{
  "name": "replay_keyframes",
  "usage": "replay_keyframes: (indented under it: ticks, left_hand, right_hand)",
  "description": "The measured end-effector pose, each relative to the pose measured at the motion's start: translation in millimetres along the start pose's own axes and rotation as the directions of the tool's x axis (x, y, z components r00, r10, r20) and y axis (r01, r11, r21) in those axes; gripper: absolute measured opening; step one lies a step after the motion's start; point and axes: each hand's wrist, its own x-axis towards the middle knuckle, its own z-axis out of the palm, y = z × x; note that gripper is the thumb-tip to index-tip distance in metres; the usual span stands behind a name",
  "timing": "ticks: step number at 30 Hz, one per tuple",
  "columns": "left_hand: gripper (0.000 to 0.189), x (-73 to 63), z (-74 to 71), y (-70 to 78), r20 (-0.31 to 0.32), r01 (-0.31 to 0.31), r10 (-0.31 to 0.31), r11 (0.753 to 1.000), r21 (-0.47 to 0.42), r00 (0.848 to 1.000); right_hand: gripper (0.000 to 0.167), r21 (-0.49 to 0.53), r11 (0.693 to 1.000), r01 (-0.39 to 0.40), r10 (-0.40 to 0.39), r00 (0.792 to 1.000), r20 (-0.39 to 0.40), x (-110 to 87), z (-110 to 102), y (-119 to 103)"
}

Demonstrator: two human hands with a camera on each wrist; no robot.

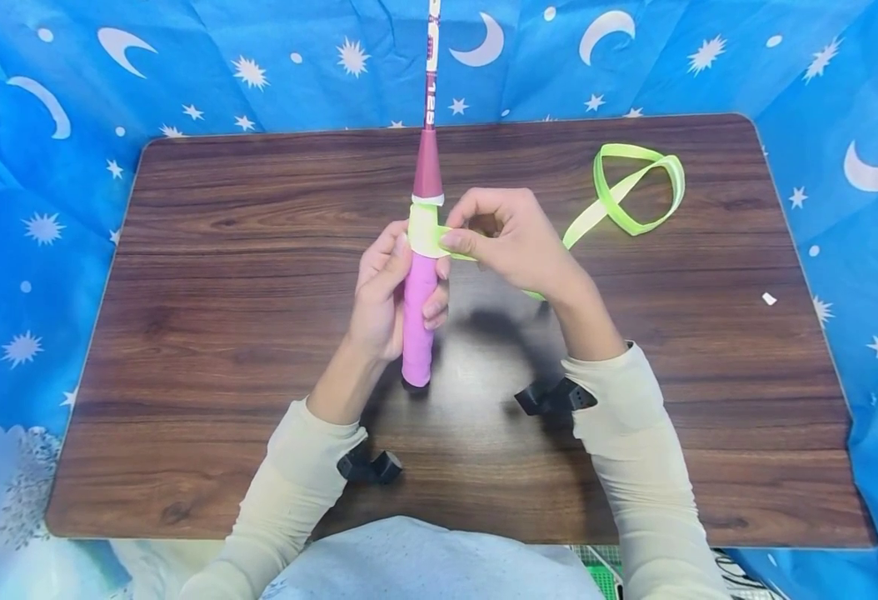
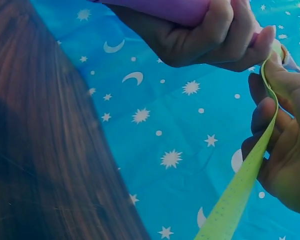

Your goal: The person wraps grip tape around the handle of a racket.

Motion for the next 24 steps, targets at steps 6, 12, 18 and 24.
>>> replay_keyframes:
  ticks: [6, 12, 18, 24]
  left_hand:
    - [0.032, -0.3, -1.5, -1.3, -0.013, 0.045, -0.045, 0.999, -0.024, 0.999]
    - [0.029, -1.3, -5.0, -2.5, 0.041, 0.103, -0.100, 0.992, -0.078, 0.994]
    - [0.020, -2.2, -9.8, -2.5, 0.139, 0.180, -0.159, 0.972, -0.149, 0.977]
    - [0.040, 0.8, -8.7, 0.0, 0.087, 0.252, -0.249, 0.967, -0.024, 0.964]
  right_hand:
    - [0.018, 0.103, 0.995, 0.001, -0.001, 1.000, 0.006, 1.8, 3.1, 11.1]
    - [0.034, 0.204, 0.978, -0.039, 0.023, 0.997, 0.080, 1.2, 2.6, 13.3]
    - [0.032, 0.219, 0.976, 0.014, -0.069, 0.967, 0.245, 0.4, 1.4, 9.3]
    - [0.026, 0.298, 0.952, 0.063, -0.123, 0.975, 0.186, -3.4, 2.2, 5.0]
